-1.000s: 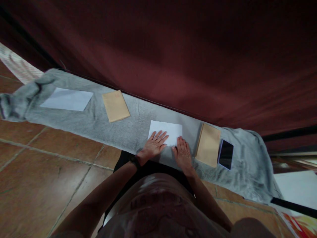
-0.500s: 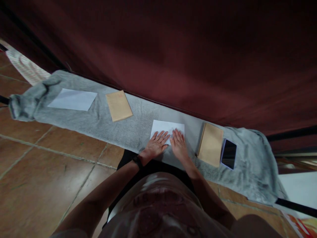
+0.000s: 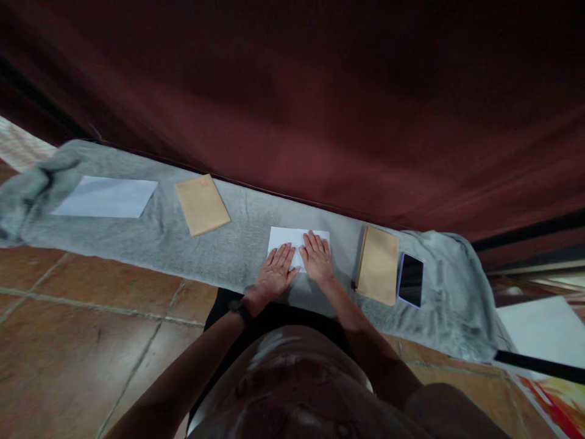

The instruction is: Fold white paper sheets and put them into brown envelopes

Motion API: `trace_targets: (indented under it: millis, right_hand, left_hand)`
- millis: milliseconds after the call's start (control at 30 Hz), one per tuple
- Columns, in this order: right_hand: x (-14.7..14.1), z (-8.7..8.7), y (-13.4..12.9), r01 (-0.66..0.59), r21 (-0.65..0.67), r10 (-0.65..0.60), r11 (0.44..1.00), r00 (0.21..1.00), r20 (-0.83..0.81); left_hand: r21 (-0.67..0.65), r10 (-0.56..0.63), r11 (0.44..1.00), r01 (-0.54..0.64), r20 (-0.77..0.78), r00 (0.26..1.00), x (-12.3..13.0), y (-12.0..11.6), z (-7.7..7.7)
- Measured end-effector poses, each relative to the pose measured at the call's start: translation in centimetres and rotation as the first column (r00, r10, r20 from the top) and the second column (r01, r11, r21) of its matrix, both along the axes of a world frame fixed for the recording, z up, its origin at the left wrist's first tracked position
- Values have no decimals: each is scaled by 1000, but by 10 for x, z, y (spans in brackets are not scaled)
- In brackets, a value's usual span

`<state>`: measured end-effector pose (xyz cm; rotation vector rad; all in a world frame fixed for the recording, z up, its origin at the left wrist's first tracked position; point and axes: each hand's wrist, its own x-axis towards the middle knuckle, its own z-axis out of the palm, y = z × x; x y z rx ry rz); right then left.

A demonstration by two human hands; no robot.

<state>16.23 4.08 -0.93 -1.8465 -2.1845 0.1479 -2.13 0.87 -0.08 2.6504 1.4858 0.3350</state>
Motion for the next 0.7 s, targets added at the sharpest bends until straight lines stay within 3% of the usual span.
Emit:
trace_targets:
  millis: [333, 433, 500, 700]
  right_hand:
    - [19, -8, 3, 116, 104, -115, 988, 993, -19]
    - [21, -9, 1, 130, 127, -126, 983, 991, -38]
    - [21, -9, 1, 132, 134, -128, 982, 991, -45]
    - [20, -9, 1, 136, 114, -131, 984, 990, -45]
  left_hand:
    - [36, 229, 972, -230, 37, 973, -14, 13, -3]
    - [34, 294, 955, -295, 29, 955, -8, 20, 0]
    - [23, 275, 961, -276, 31, 961, 3, 25, 2]
    - [-24, 70, 997, -68, 52, 996, 41, 43, 2]
